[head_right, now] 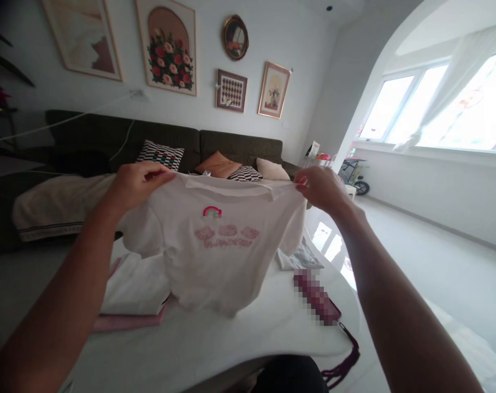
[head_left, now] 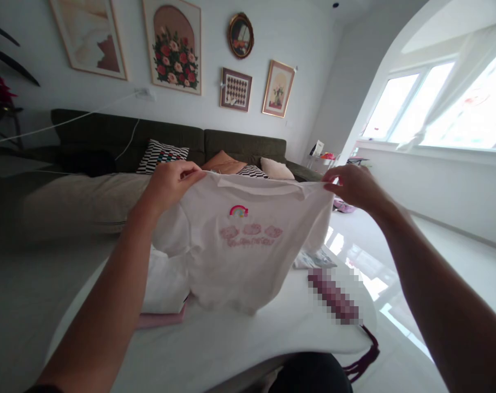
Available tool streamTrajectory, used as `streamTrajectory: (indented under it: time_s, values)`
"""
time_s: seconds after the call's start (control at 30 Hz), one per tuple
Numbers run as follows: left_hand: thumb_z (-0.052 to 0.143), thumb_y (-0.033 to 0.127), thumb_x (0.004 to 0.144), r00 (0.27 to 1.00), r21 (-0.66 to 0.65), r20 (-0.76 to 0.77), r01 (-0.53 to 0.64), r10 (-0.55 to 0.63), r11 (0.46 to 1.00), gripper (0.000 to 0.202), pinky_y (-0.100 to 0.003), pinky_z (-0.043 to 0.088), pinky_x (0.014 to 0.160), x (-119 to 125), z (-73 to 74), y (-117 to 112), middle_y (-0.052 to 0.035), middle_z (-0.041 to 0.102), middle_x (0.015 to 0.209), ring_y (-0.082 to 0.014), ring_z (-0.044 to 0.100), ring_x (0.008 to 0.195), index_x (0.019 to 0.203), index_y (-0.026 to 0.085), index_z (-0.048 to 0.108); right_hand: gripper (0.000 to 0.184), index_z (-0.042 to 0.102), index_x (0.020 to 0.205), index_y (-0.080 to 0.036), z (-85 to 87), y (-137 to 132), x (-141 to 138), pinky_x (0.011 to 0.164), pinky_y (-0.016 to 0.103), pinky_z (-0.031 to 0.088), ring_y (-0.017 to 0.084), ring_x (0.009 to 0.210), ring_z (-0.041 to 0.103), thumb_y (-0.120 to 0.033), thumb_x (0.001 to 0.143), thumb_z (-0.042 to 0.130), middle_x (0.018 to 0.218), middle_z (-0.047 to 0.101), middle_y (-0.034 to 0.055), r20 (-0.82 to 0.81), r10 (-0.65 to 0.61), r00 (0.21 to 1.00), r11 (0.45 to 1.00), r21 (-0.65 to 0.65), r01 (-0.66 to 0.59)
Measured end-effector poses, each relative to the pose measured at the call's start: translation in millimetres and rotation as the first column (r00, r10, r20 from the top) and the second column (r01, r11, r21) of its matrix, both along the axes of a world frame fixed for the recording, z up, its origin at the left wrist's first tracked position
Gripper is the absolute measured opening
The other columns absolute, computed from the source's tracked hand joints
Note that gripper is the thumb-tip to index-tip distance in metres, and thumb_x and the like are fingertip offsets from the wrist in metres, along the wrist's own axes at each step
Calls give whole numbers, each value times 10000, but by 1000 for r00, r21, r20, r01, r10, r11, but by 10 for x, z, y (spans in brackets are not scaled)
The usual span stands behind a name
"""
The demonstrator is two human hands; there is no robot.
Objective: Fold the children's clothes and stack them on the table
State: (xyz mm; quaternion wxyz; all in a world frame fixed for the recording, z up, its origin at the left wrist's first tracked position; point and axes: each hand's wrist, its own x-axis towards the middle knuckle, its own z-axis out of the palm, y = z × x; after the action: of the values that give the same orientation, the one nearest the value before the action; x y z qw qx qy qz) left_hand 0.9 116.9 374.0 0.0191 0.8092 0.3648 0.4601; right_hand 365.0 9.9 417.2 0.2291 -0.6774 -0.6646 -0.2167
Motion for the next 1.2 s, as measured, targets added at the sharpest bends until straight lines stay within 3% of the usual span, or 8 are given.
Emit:
streamTrajectory:
  time_s: [0.13, 0.27, 0.4, 0.63, 0.8, 1.07, 1.13, 1.2]
  values:
    - [539, 401, 781, 971, 10, 136, 195, -194, 981, 251, -216, 413, 722, 63, 67, -163, 6, 630, 876, -146, 555, 822, 886, 209, 661, 107, 624, 752, -260, -30, -51, -243, 734, 385, 449, 211, 741, 576, -214, 721, 532, 736, 632, 25, -275, 161, 948, 963, 254, -90]
    - [564, 360, 780, 855, 26, 190, 487, -483, 873, 188, -255, 434, 797, 311, 123, -399, -14, 579, 1003, -161, 541, 953, 857, 217, 659, 107, 603, 806, -226, -59, -79, -787, 777, 332, 473, 196, 944, 574, -311, 749, 569, 966, 643, 38, -548, 624, 557, 766, 292, -572]
    - [545, 323, 802, 780, -49, 63, 625, -622, 779, 181, -276, 413, 831, 631, 90, -551, -32, 613, 1013, -178, 546, 968, 842, 194, 666, 203, 611, 807, -233, -119, -16, -1171, 787, 323, 476, 194, 982, 567, -410, 710, 627, 1014, 637, 32, -676, 672, 304, 581, 225, -782]
    - [554, 288, 770, 953, -61, 32, 303, -301, 951, 178, -230, 392, 627, 789, -100, -414, 7, 675, 739, -134, 569, 671, 780, 163, 680, 130, 630, 799, -205, -230, -139, -1126, 624, 294, 483, 119, 623, 589, -305, 737, 574, 715, 630, 1, -683, 551, 479, 794, 251, -554]
    - [570, 261, 729, 954, -80, 100, 292, -284, 953, 186, -226, 408, 623, 879, -33, -516, -14, 689, 741, -139, 588, 673, 790, 147, 703, 289, 626, 747, -179, -418, -203, -1270, 558, 262, 444, 139, 627, 563, -464, 720, 584, 622, 609, -5, -697, 399, 596, 754, -120, -646]
    - [530, 267, 748, 824, -215, 330, 542, -462, 813, 277, -222, 442, 683, 815, -20, -420, -32, 698, 896, -140, 605, 779, 956, 160, 679, 379, 617, 781, -156, -646, 124, -1197, 553, 247, 381, 122, 623, 496, -511, 649, 628, 624, 562, -15, -760, 537, 367, 729, 197, -656]
    - [539, 246, 733, 842, -211, 389, 477, -374, 853, 257, -228, 440, 729, 631, -5, -278, -19, 700, 892, -139, 605, 803, 927, 166, 687, 347, 619, 766, -150, -569, 152, -975, 537, 248, 367, 112, 584, 471, -484, 673, 606, 601, 542, -18, -743, 515, 429, 770, 181, -612]
    - [550, 211, 712, 871, -153, 425, 337, -246, 929, 224, -239, 430, 778, 389, 32, -125, -10, 701, 871, -137, 602, 819, 873, 163, 698, 286, 620, 765, -138, -431, 161, -696, 525, 246, 348, 104, 551, 444, -411, 727, 546, 584, 523, -21, -649, 448, 615, 875, 175, -451]
